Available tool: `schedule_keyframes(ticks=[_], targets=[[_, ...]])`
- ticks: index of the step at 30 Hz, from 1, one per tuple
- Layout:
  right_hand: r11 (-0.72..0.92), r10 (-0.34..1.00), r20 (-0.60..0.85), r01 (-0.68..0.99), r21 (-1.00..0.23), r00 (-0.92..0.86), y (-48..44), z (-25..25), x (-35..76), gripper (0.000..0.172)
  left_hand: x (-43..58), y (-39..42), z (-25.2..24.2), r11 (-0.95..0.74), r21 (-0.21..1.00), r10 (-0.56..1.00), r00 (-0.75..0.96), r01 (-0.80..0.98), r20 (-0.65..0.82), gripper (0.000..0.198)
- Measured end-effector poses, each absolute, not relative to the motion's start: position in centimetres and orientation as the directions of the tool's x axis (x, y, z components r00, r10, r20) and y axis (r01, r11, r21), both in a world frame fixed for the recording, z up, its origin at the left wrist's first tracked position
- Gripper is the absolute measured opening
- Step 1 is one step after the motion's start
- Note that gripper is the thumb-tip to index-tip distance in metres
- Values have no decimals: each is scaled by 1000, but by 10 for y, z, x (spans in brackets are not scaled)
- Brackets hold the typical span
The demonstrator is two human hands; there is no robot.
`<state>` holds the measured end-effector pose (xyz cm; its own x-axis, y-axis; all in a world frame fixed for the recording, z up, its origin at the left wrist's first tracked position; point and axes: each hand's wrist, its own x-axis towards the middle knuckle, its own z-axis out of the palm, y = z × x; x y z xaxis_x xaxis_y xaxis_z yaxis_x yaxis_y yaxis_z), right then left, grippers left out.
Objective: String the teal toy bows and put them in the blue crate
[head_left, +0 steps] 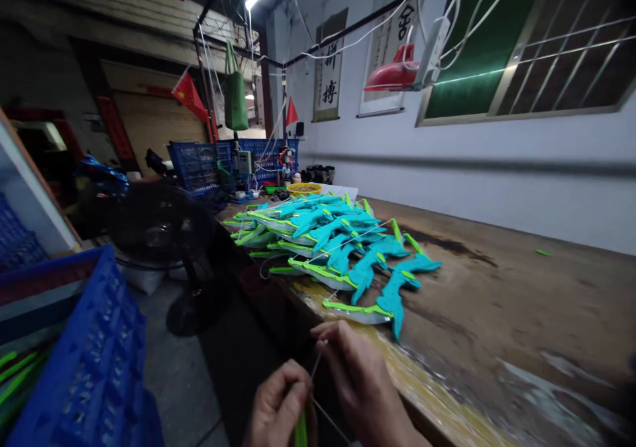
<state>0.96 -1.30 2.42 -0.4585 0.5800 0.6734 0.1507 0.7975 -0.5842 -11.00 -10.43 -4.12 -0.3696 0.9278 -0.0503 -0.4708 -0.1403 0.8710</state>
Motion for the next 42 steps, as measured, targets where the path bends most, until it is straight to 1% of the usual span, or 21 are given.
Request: schedule_keyframes(ticks=[2, 4, 7, 10, 13, 15, 17, 19, 21, 23, 25, 26, 27, 29, 30, 31, 33, 35, 37, 40, 42], targets=[[719, 628, 582, 99, -688, -517, -21, 13, 15, 12, -109, -108, -36, -60, 884, 927, -354, -463, -123, 40], [640, 652, 494, 67, -766, -575, -28, 5, 21, 12, -108, -110, -35, -2, 913, 921, -357, -408, -157, 39], [539, 674, 399, 45, -841, -622, -35, -2, 25, 14, -107, -112, -35, -20, 948, 923, -372, -316, -104, 39], [417, 762, 305, 72, -906, -572, -37, -9, 22, 17, -107, -111, -35, -42, 961, 938, -341, -273, -56, 39], [234, 819, 195, 5, -972, -539, -38, -12, 18, 24, -108, -111, -35, -40, 960, 946, -319, -278, -53, 37], [175, 818, 159, -25, -984, -553, -37, -11, 17, 28, -109, -111, -36, -37, 952, 947, -314, -303, -64, 36], [234, 806, 187, 13, -972, -561, -36, -10, 18, 26, -111, -112, -39, -18, 945, 948, -305, -326, -87, 37], [363, 782, 257, 80, -928, -569, -37, -11, 17, 19, -113, -112, -41, 12, 937, 948, -295, -350, -122, 38], [494, 742, 339, 130, -860, -578, -38, -14, 16, 15, -116, -113, -42, 56, 921, 949, -267, -386, -169, 38], [613, 693, 432, 156, -775, -577, -41, -18, 14, 18, -118, -114, -41, 90, 901, 948, -242, -425, -209, 38], [663, 666, 485, 152, -733, -566, -44, -18, 14, 18, -119, -115, -40, 100, 894, 947, -234, -437, -221, 39], [644, 675, 474, 139, -752, -566, -45, -17, 15, 15, -119, -115, -39, 96, 899, 946, -241, -427, -215, 38], [587, 700, 429, 119, -800, -571, -45, -15, 17, 10, -118, -115, -38, 89, 909, 946, -251, -407, -205, 38], [401, 755, 281, 78, -913, -593, -45, -8, 21, 3, -117, -114, -36, 69, 929, 947, -270, -362, -176, 38], [309, 772, 208, 69, -948, -600, -45, -5, 23, 2, -116, -113, -36, 56, 936, 946, -281, -348, -161, 38], [238, 786, 151, 68, -969, -599, -44, -3, 25, 5, -115, -113, -35, 45, 939, 947, -286, -340, -149, 37], [165, 798, 79, 90, -982, -597, -45, -1, 28, 12, -113, -113, -34, 27, 939, 946, -295, -342, -135, 37], [152, 800, 50, 121, -981, -598, -47, -4, 27, 14, -113, -114, -33, 24, 938, 946, -294, -347, -133, 35], [198, 799, 77, 140, -970, -596, -50, -7, 26, 14, -113, -116, -33, 31, 936, 947, -289, -350, -140, 35], [322, 787, 182, 140, -937, -589, -55, -9, 25, 15, -115, -118, -34, 40, 936, 952, -271, -350, -142, 34], [416, 770, 278, 122, -901, -575, -56, -9, 25, 17, -117, -118, -33, 54, 938, 957, -250, -342, -146, 33]])
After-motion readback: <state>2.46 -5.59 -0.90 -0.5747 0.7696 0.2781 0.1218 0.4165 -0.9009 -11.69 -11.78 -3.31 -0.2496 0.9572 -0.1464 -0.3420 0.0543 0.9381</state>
